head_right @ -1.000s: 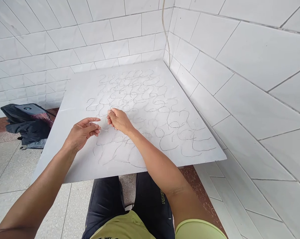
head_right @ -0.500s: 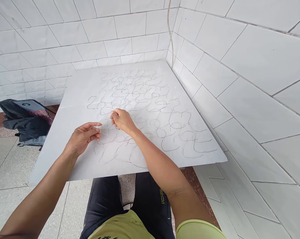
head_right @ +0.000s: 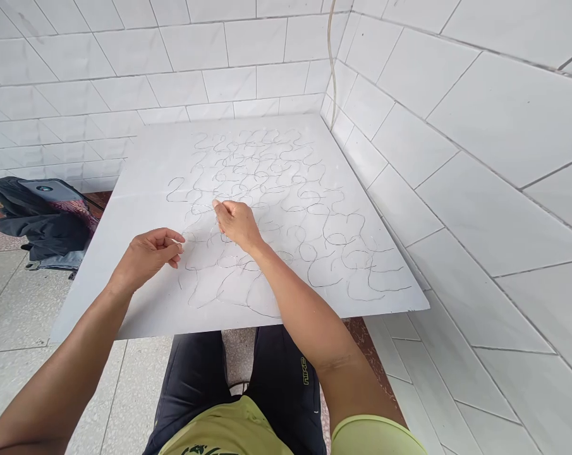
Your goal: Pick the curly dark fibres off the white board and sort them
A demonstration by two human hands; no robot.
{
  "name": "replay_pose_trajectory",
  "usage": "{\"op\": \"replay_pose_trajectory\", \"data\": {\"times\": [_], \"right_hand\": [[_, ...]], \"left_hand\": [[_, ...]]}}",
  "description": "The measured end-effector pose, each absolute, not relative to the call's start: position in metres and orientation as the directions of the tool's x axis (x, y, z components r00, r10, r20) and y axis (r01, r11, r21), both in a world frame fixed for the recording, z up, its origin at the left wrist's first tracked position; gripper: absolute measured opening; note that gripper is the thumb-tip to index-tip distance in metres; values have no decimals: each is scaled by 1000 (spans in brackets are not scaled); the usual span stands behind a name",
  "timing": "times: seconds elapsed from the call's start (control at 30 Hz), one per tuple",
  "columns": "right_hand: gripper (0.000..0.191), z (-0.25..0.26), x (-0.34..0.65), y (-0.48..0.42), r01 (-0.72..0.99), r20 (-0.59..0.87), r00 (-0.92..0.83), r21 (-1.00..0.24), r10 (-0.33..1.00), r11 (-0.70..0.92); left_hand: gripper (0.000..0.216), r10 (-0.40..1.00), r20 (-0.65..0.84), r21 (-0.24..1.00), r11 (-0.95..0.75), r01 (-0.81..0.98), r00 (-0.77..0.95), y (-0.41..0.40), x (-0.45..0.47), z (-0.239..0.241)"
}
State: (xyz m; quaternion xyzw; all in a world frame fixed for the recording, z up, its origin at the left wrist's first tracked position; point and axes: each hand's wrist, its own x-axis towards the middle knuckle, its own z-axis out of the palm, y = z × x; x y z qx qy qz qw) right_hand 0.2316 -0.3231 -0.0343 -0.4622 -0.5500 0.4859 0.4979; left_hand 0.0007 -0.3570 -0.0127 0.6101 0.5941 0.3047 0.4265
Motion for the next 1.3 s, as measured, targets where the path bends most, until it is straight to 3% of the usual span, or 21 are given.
{"op": "replay_pose_trajectory", "data": {"times": [0.1,0.2,0.33,0.5,0.67,0.8,0.93,1.07,1.3], "right_hand": [[68,-30,235,-327,-51,150,-199,-989,969,142],[68,-26,242,-328,-168,121,-314,-983,942,70],[67,-22,253,-325,-179,84,-273,-983,958,35],[62,-30,250,-317,66,120,69,-991,990,116],[46,-40,241,-315,353,126,33,-930,992,106],[28,-38,238,-320,455,333,195,-864,923,216],[35,-29,232,-328,287,320,112,-917,941,278],[43,-25,225,-332,-8,159,-45,-987,986,159],[48,-15,231,-333,-266,69,-151,-964,986,27]], "left_hand": [[13,995,-73,802,15,597,74,-355,-2,-7],[14,996,-60,779,6,628,65,-351,-3,0],[15,995,-87,764,32,645,53,-348,-6,7],[13,997,-79,802,67,594,-6,-349,-14,6],[12,994,-96,913,109,393,-52,-343,-17,-7],[12,995,-40,922,73,380,-94,-343,-11,-10],[7,994,5,895,43,444,-107,-351,6,-8],[7,999,-1,904,22,426,-49,-356,23,-11],[10,999,-35,954,44,298,-37,-357,25,-21]]}}
